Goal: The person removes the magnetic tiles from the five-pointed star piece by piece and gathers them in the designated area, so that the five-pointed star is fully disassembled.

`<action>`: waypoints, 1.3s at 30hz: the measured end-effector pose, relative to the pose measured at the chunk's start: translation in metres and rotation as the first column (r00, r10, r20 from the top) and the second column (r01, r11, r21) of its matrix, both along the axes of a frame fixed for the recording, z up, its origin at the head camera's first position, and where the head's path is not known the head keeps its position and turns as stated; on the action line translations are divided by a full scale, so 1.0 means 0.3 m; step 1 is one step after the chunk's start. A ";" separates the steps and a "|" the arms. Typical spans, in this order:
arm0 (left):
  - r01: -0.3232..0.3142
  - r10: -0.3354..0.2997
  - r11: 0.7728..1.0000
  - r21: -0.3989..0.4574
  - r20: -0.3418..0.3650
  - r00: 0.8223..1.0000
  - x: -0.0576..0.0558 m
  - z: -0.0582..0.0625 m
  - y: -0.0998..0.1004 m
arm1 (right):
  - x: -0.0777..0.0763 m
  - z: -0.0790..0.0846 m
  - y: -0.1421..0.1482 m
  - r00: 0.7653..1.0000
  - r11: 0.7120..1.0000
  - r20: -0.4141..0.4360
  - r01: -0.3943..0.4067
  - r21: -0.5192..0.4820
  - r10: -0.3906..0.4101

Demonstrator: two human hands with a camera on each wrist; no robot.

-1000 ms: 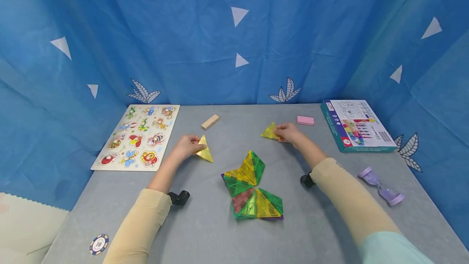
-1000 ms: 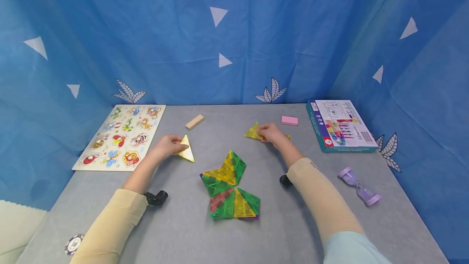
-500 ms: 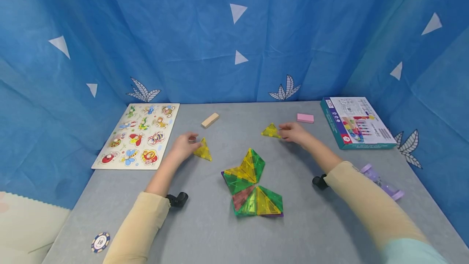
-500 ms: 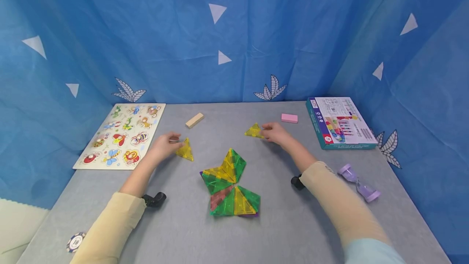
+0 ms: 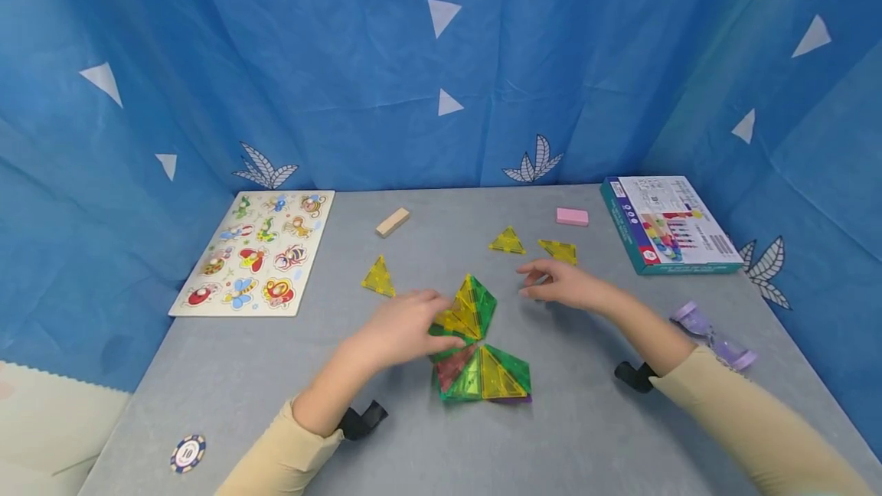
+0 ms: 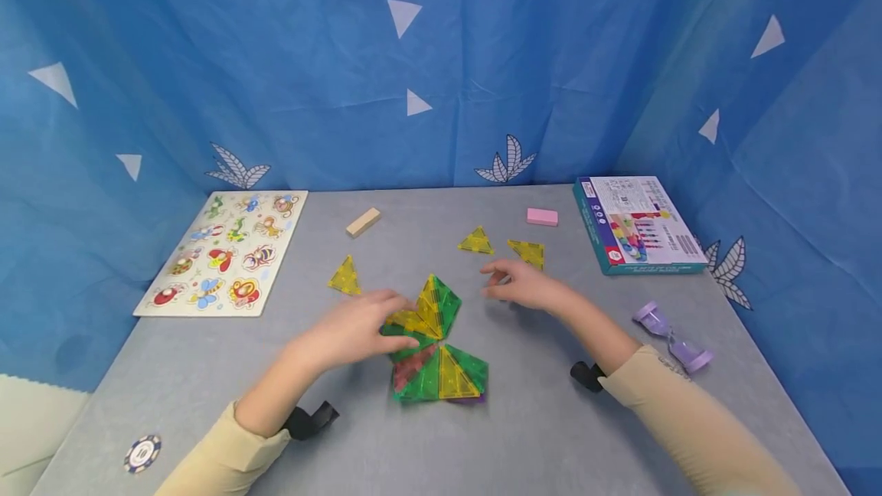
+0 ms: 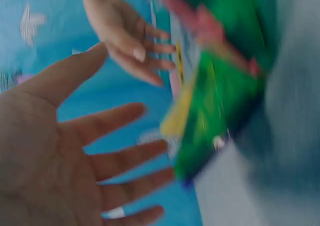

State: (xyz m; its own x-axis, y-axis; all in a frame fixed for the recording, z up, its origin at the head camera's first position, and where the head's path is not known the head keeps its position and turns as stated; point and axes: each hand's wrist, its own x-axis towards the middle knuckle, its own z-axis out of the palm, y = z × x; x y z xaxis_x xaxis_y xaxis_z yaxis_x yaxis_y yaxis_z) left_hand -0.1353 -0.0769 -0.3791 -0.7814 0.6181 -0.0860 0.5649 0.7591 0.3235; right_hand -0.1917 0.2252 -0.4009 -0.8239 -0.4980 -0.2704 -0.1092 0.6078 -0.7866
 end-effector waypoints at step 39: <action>0.076 -0.124 0.956 -0.283 -0.157 0.980 0.073 -0.111 0.146 | 0.149 -0.052 -0.233 0.968 0.960 0.156 -0.224 0.166 0.198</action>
State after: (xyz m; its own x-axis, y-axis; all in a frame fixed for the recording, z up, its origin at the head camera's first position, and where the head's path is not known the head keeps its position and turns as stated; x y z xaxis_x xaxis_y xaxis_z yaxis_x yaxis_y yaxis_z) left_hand -0.1133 -0.0331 -0.4125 -0.7344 0.6654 -0.1336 0.6711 0.7413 0.0028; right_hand -0.1470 0.1554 -0.4166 -0.6543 -0.5886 -0.4747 -0.1497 0.7161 -0.6817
